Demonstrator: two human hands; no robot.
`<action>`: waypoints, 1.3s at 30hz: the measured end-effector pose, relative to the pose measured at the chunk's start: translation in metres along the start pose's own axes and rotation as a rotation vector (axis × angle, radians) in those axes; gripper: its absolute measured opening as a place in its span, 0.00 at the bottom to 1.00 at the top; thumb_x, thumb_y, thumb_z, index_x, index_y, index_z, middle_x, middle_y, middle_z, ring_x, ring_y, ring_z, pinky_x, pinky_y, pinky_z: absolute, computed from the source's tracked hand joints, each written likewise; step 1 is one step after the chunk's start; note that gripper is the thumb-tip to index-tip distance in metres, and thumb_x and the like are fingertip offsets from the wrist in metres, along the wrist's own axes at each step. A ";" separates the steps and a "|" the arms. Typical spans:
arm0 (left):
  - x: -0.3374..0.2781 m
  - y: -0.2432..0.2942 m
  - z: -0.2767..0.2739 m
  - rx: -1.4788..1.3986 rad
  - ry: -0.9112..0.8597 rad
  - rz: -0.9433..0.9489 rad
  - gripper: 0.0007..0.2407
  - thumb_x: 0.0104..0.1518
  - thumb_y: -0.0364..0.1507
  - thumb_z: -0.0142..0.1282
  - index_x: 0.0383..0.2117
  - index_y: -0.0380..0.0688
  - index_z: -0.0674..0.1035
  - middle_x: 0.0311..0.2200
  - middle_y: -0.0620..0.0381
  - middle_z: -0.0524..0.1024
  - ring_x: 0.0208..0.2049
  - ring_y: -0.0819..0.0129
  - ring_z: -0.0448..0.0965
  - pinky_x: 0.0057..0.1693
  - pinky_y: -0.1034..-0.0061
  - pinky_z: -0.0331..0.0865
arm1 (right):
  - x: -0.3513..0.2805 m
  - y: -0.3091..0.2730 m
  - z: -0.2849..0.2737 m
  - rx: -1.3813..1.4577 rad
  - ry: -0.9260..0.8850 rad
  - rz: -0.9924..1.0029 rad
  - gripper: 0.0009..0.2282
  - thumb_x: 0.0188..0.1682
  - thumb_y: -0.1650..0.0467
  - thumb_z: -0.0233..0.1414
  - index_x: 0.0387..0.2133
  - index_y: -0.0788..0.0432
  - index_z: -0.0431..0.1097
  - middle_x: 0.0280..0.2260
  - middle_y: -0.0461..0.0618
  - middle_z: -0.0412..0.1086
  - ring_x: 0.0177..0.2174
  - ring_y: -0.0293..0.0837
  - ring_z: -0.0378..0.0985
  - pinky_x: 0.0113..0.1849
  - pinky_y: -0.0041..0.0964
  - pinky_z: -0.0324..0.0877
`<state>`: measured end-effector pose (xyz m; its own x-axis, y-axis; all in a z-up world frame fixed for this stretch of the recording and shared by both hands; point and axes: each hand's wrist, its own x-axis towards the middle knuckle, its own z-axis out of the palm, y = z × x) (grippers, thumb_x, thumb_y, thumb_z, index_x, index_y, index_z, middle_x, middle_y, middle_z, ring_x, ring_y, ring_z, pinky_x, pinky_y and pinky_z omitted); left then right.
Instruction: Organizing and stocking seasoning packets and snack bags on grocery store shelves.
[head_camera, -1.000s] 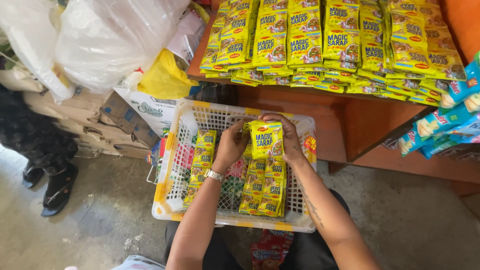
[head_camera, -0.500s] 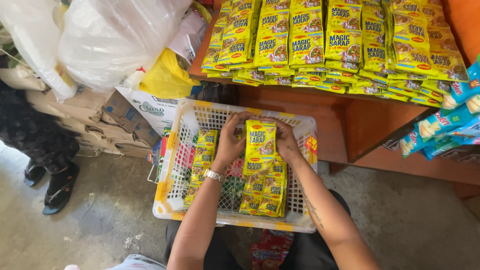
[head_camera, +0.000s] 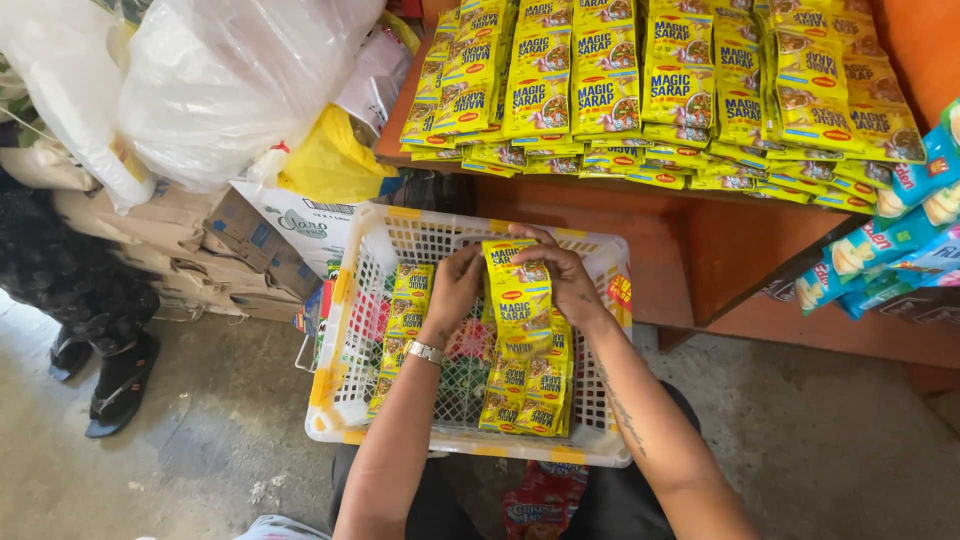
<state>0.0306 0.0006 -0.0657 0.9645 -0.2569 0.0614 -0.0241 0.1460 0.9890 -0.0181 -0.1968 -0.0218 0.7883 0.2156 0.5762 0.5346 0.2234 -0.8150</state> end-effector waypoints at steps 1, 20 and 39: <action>0.001 0.001 -0.001 0.001 0.000 -0.001 0.12 0.67 0.28 0.49 0.51 0.36 0.80 0.26 0.65 0.78 0.22 0.85 0.69 0.29 0.85 0.64 | 0.001 -0.003 0.001 0.001 0.001 0.000 0.14 0.47 0.81 0.57 0.44 0.57 0.75 0.61 0.51 0.64 0.61 0.45 0.65 0.60 0.38 0.64; -0.035 0.075 0.016 0.703 -0.018 0.389 0.30 0.47 0.19 0.64 0.61 0.45 0.67 0.54 0.42 0.72 0.51 0.39 0.76 0.54 0.57 0.72 | -0.014 0.036 -0.020 0.897 0.043 0.186 0.12 0.56 0.65 0.52 0.51 0.55 0.71 0.66 0.62 0.60 0.65 0.60 0.60 0.62 0.54 0.61; 0.000 0.009 -0.002 -0.107 0.074 0.092 0.16 0.56 0.12 0.51 0.49 0.40 0.78 0.45 0.56 0.81 0.42 0.72 0.83 0.48 0.78 0.79 | -0.001 -0.012 -0.010 0.280 -0.318 -0.047 0.05 0.53 0.70 0.60 0.40 0.51 0.77 0.64 0.54 0.65 0.72 0.53 0.51 0.70 0.53 0.49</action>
<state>0.0307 0.0042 -0.0572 0.9763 -0.1676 0.1371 -0.0888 0.2673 0.9595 -0.0220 -0.2087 -0.0130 0.6083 0.4719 0.6382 0.4296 0.4803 -0.7647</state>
